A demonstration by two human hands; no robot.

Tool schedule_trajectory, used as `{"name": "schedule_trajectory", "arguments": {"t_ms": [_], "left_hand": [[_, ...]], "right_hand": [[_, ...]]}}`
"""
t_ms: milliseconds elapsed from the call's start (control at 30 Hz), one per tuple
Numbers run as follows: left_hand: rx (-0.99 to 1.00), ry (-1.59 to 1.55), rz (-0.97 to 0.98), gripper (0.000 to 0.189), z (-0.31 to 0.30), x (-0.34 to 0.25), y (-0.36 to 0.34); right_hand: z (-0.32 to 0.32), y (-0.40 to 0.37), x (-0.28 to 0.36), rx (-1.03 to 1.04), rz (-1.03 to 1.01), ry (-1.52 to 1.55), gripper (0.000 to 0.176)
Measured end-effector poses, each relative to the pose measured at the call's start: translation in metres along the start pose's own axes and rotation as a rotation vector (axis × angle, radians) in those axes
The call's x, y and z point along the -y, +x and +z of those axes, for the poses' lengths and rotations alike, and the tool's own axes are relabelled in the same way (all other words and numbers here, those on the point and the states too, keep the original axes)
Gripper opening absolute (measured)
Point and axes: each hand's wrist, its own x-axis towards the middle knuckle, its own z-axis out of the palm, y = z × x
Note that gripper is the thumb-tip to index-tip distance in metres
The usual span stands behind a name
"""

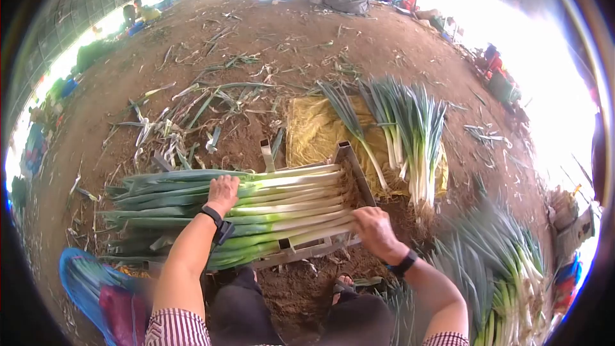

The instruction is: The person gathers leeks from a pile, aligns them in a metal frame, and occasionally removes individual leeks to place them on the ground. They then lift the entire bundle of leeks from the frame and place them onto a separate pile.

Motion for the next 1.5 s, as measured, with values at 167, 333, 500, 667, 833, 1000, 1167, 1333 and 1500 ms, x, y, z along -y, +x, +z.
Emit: {"name": "schedule_trajectory", "arguments": {"t_ms": [167,333,500,667,833,1000,1167,1333,1500], "left_hand": [[-0.009,0.104,-0.032,0.038,0.025,-0.006,0.013],[-0.082,0.182,0.03,0.065,0.044,0.005,0.017],[0.285,0.064,0.056,0.075,-0.012,-0.011,0.015],[0.027,0.391,0.319,0.073,0.026,0.003,0.026],[0.317,0.348,0.222,0.073,0.025,-0.013,0.033],[0.333,0.302,0.214,0.072,0.021,-0.015,0.035],[0.167,0.307,0.248,0.083,0.041,-0.007,0.033],[0.173,0.07,0.231,0.083,0.064,0.017,0.035],[0.202,0.275,0.206,0.083,0.067,0.015,0.048]], "right_hand": [[0.09,0.076,-0.002,-0.003,0.047,-0.027,0.025],[0.161,0.143,-0.051,0.132,0.211,-0.138,0.032],[0.19,0.169,-0.086,-0.049,0.252,-0.069,0.007],[0.19,0.172,-0.096,-0.102,0.176,-0.077,0.009],[0.186,0.176,-0.098,0.001,0.218,-0.075,0.01],[0.207,0.182,-0.107,0.063,0.266,-0.172,0.021],[0.087,0.118,-0.009,0.202,0.186,0.281,0.039],[-0.08,-0.045,0.009,0.276,0.279,0.62,0.026],[-0.162,-0.318,-0.037,0.174,0.9,-0.042,0.024]]}}
